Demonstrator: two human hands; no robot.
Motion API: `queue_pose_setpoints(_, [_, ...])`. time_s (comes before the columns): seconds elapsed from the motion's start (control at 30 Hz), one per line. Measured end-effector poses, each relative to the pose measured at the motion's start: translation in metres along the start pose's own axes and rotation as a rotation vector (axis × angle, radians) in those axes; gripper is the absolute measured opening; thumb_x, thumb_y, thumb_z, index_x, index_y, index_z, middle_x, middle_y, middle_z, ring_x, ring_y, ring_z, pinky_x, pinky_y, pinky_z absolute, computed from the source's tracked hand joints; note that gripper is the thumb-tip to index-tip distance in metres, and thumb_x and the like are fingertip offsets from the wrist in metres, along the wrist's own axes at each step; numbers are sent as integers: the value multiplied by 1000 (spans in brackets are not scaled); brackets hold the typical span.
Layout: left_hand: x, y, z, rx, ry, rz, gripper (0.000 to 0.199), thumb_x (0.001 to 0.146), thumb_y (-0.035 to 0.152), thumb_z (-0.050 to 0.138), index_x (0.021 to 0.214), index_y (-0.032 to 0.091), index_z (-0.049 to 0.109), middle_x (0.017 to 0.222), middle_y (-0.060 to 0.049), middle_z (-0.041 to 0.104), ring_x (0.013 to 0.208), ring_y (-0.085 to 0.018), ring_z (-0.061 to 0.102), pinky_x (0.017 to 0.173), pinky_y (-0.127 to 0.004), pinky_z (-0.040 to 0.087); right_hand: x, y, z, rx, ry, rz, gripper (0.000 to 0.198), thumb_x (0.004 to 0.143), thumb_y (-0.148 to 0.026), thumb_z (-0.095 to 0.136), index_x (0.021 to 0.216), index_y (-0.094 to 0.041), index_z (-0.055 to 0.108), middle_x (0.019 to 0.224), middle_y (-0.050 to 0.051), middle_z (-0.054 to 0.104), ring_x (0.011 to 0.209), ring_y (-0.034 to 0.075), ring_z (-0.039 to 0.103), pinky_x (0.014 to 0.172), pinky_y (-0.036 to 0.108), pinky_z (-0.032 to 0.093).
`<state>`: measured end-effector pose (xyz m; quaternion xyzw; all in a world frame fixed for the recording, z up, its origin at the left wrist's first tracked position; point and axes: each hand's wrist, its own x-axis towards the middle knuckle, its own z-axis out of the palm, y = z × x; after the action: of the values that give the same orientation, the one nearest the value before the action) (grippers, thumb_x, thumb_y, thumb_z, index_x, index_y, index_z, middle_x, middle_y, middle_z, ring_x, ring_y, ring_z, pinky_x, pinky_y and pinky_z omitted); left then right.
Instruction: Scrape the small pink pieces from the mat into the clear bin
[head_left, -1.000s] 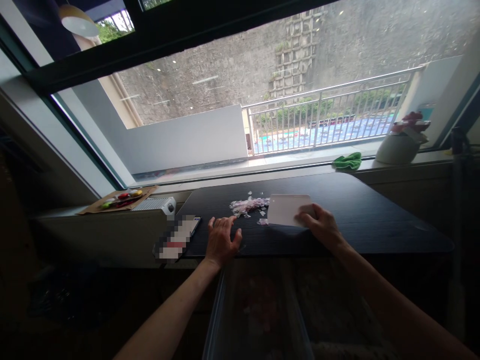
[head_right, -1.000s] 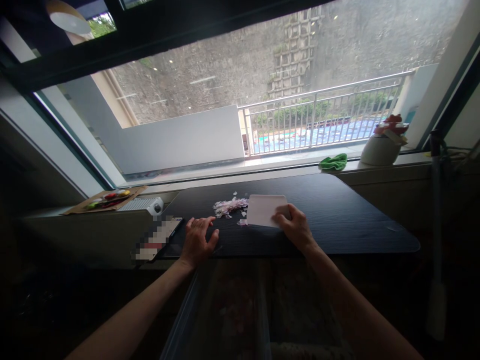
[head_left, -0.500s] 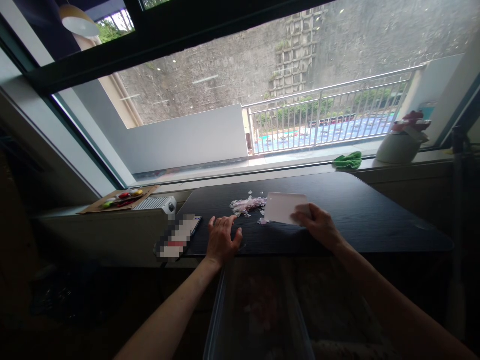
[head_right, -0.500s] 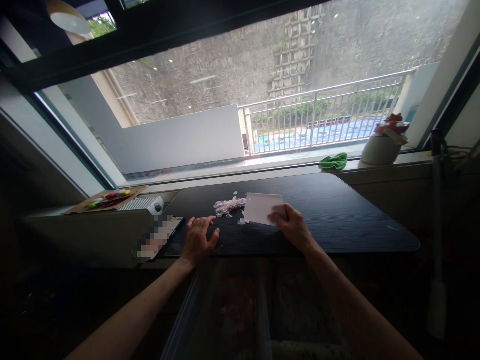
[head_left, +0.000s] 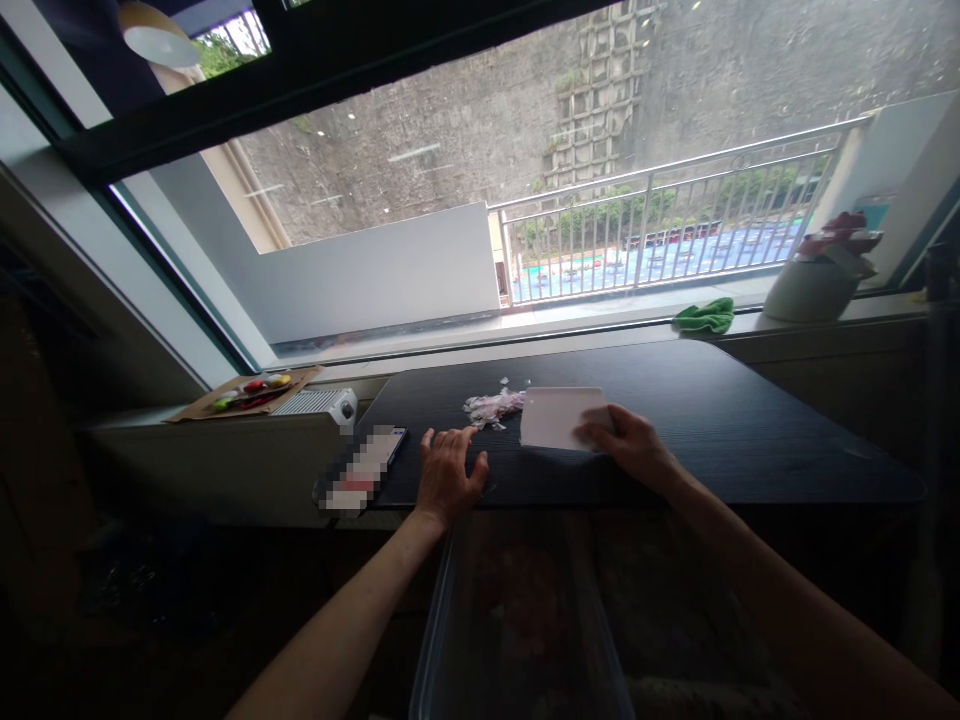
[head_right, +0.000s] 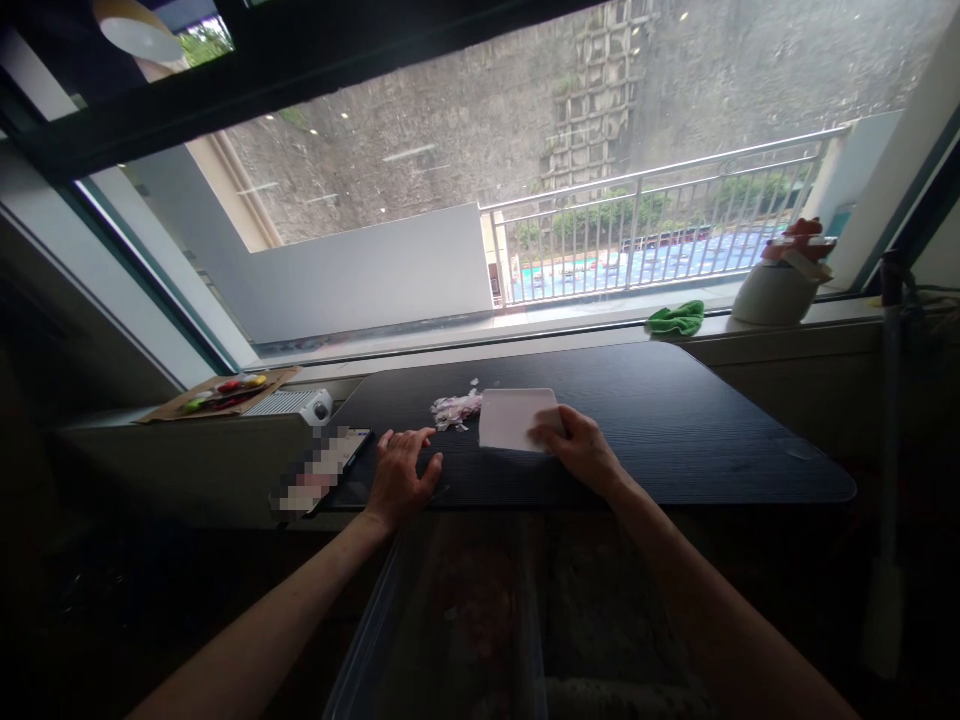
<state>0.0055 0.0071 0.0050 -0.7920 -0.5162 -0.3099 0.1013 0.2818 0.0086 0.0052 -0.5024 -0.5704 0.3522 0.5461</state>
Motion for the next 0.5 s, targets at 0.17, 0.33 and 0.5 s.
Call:
queue_pose_setpoints(0.17, [1,0,0,-8,-1,3,31,84,29,47,112,17,54,95,-7,65,95,-24,59,107,-53,27,-1,-5,1,6,63,20,32,65,-41,70,86,-18,66,75,3,69,68,20,64,64,34,54])
queue_pose_setpoints(0.33, [0,-1,2,-4,10,4,30,85,29,47,112,19,54,95,-6,65,93,-24,59,107,-52,28,-2,-12,7,-32,-21,48,26,64,-35,70,83,-18,67,76,2,71,70,19,64,67,33,54])
queue_pose_setpoints(0.5, [0,0,2,-4,11,-2,30,84,29,48,112,19,55,96,-6,65,93,-24,59,107,-52,28,-10,-24,9,73,-112,208,22,61,-25,70,82,-18,69,80,2,73,72,18,66,69,31,54])
